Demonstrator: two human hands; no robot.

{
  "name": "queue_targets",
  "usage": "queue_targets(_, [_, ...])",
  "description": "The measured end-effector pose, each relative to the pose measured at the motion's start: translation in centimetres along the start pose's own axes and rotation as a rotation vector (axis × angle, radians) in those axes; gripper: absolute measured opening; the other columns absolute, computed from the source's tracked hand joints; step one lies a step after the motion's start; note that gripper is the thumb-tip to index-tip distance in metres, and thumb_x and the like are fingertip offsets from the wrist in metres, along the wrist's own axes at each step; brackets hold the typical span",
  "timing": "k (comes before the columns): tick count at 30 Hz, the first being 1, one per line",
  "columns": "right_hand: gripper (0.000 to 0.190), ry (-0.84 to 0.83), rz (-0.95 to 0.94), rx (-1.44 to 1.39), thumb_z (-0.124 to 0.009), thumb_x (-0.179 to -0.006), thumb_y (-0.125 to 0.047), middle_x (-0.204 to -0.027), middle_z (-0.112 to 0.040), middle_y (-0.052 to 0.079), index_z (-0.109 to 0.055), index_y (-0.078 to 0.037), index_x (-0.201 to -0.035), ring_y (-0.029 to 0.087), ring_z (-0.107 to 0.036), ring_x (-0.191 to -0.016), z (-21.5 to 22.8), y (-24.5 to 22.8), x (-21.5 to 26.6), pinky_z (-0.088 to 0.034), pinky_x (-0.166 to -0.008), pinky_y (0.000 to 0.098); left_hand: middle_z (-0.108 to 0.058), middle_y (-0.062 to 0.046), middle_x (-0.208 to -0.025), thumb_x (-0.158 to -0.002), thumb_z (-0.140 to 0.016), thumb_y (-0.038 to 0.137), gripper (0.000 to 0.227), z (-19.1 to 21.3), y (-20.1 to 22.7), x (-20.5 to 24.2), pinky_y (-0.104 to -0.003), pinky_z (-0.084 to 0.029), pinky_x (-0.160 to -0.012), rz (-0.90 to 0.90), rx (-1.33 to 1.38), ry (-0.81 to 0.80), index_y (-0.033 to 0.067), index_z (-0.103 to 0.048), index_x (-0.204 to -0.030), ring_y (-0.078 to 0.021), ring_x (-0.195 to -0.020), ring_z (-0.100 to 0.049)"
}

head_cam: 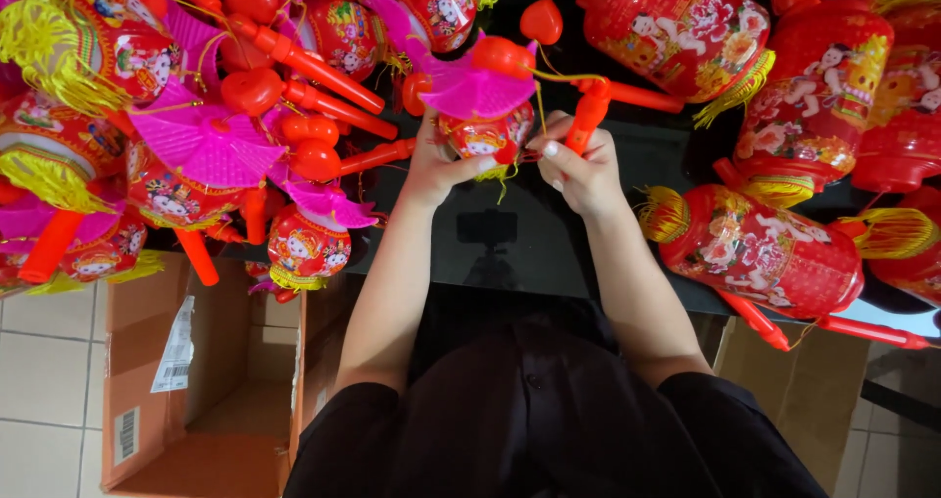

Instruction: Assembling small decorative lanterns by inserting electronic components and attaching plastic handles.

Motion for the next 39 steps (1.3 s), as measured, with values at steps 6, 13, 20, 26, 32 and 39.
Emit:
queue_targets(6, [0.005,-0.024,-0.186,-0.006,-0.066,-0.088,0.016,-0.067,-0.048,0.015,-0.063,0.015,-0.092,0.006,-0.038,-0.029,-1.0,-0.1,-0.2,-0.035,-0.026,0.0207,-0.065,-0.011,-0.128,-0.078,-0.086,-0.002,0.075,2.7,-2.4,0.7,-0.041,-0.054,-0.104,-0.012,0.131,0.046,0.0101,-0.046,-0.141,-0.0219,-0.120,-0.064])
queue_targets(13, [0.030,-0.058,-0.196,0.082,-0.080,-0.072,0.022,-0.068,-0.052,0.018,-0.062,0.014,-0.095,0.008,-0.044,-0.032,-1.7,0.8,0.2,-0.036,-0.027,0.0217,-0.065,-0.012,-0.128,-0.080,-0.085,0.001,0.073,2.8,-3.4,1.0,-0.043,-0.053,-0.103,-0.004,0.148,0.067,0.0099,-0.047,-0.142,-0.0231,-0.119,-0.065])
queue_targets(20, [0.013,0.024,-0.148,0.196,-0.072,-0.084,0.022,-0.063,-0.048,0.012,-0.064,0.013,-0.088,0.006,-0.046,-0.033,-2.4,-0.3,-0.2,-0.036,-0.026,0.0209,-0.065,-0.014,-0.128,-0.082,-0.085,0.004,0.069,1.5,-2.5,0.4,-0.044,-0.055,-0.101,0.018,0.169,0.048,0.0097,-0.049,-0.140,-0.0248,-0.120,-0.065])
queue_targets(26, [0.009,0.008,-0.199,0.066,-0.067,-0.087,0.020,-0.063,-0.045,0.010,-0.062,0.013,-0.088,0.010,-0.046,-0.030,-2.8,-0.3,-0.1,-0.039,-0.027,0.0220,-0.067,-0.012,-0.126,-0.087,-0.083,0.016,0.058,0.9,-3.4,0.6,-0.044,-0.058,-0.098,0.103,0.298,0.069,0.0113,-0.053,-0.136,-0.0249,-0.117,-0.067])
queue_targets(32, [0.006,-0.008,-0.232,0.009,-0.064,-0.091,0.015,-0.070,-0.055,0.016,-0.064,0.010,-0.091,0.007,-0.045,-0.030,-1.9,0.6,0.1,-0.038,-0.028,0.0201,-0.067,-0.012,-0.126,-0.088,-0.081,0.020,0.055,0.9,-3.4,0.7,-0.043,-0.059,-0.097,0.162,0.334,0.085,0.0109,-0.053,-0.134,-0.0261,-0.117,-0.067])
queue_targets(39, [0.005,-0.005,-0.260,-0.051,-0.063,-0.093,0.012,-0.080,-0.062,0.024,-0.064,0.008,-0.095,0.005,-0.045,-0.032,-1.6,1.4,0.6,-0.037,-0.031,0.0181,-0.068,-0.010,-0.125,-0.090,-0.080,0.023,0.050,1.1,-4.2,0.8,-0.042,-0.060,-0.095,0.186,0.370,0.096,0.0126,-0.055,-0.132,-0.0238,-0.116,-0.068])
Point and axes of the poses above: each hand's wrist, its own x-axis away from the middle knuckle, its own z-axis out of the back of the hand, y = z × x, the point moved 8 cm from there along -x, towards the middle knuckle
